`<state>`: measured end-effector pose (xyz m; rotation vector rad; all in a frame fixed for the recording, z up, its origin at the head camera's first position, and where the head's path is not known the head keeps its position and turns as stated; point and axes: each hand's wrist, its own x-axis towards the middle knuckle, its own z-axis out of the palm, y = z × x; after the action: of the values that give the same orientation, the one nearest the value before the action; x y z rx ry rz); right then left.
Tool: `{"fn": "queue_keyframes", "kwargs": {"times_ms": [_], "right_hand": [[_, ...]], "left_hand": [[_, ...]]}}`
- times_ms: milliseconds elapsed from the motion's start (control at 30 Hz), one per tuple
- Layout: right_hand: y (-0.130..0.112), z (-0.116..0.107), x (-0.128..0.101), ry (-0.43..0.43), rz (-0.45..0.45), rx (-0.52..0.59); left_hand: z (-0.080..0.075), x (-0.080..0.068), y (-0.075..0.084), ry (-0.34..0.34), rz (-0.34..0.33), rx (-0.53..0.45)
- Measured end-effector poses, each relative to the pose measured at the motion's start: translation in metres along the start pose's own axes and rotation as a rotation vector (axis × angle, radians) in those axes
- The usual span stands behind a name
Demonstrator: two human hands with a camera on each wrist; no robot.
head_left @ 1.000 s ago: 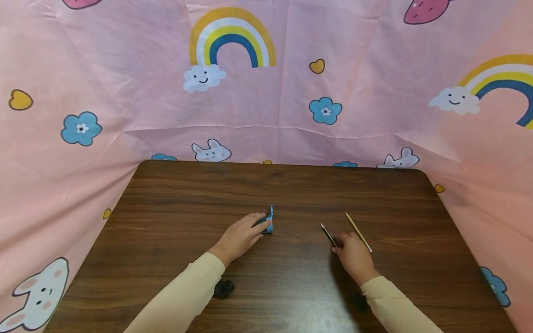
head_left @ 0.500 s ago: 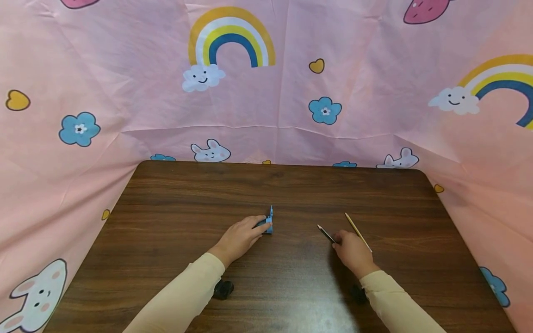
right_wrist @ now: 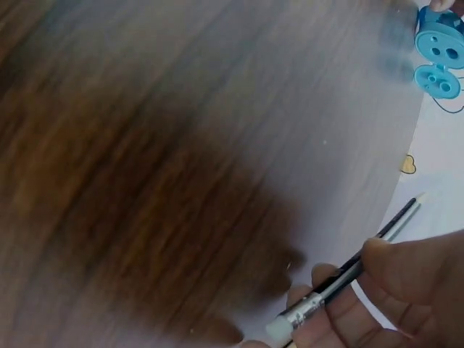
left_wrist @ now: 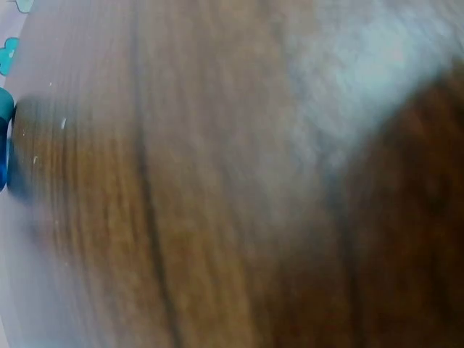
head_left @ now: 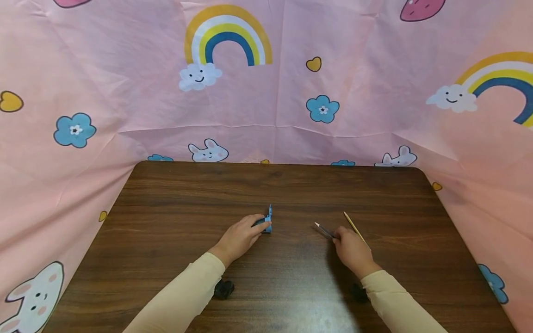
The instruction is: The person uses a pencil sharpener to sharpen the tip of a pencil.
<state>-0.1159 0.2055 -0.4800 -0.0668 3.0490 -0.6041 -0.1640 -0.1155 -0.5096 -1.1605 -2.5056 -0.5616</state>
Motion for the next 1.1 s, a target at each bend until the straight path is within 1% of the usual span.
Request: {"fn": "queue_keyframes", "kwargs": {"times_ms": [100,267,400,533,633,833,1100], "right_hand": [[0.002,0.0,0.0,-0.001,-0.012,0.011],[0.003,-0.001,-0.001,0.041,-0.046,0.048],[0.002,-0.004,-0.001,0.057,-0.055,0.078],[0.001,-0.006,-0.001,0.074,-0.075,0.083],[0.001,-0.007,-0.001,0.089,-0.093,0.083],[0.003,-0.009,0.0,0.11,-0.129,0.097],[0.001,-0.014,0.004,0.12,-0.179,0.111]], "left_hand": [[-0.001,0.0,0.002,0.0,-0.018,-0.025],[-0.001,-0.001,0.004,0.022,-0.038,-0.062],[-0.002,-0.002,0.005,0.065,-0.044,-0.07],[-0.005,-0.003,0.005,0.104,-0.054,-0.065],[-0.007,-0.003,0.006,0.107,-0.072,-0.065],[-0.013,-0.002,0.011,0.105,-0.118,-0.118],[-0.019,-0.002,0.015,0.144,-0.114,-0.125]]}}
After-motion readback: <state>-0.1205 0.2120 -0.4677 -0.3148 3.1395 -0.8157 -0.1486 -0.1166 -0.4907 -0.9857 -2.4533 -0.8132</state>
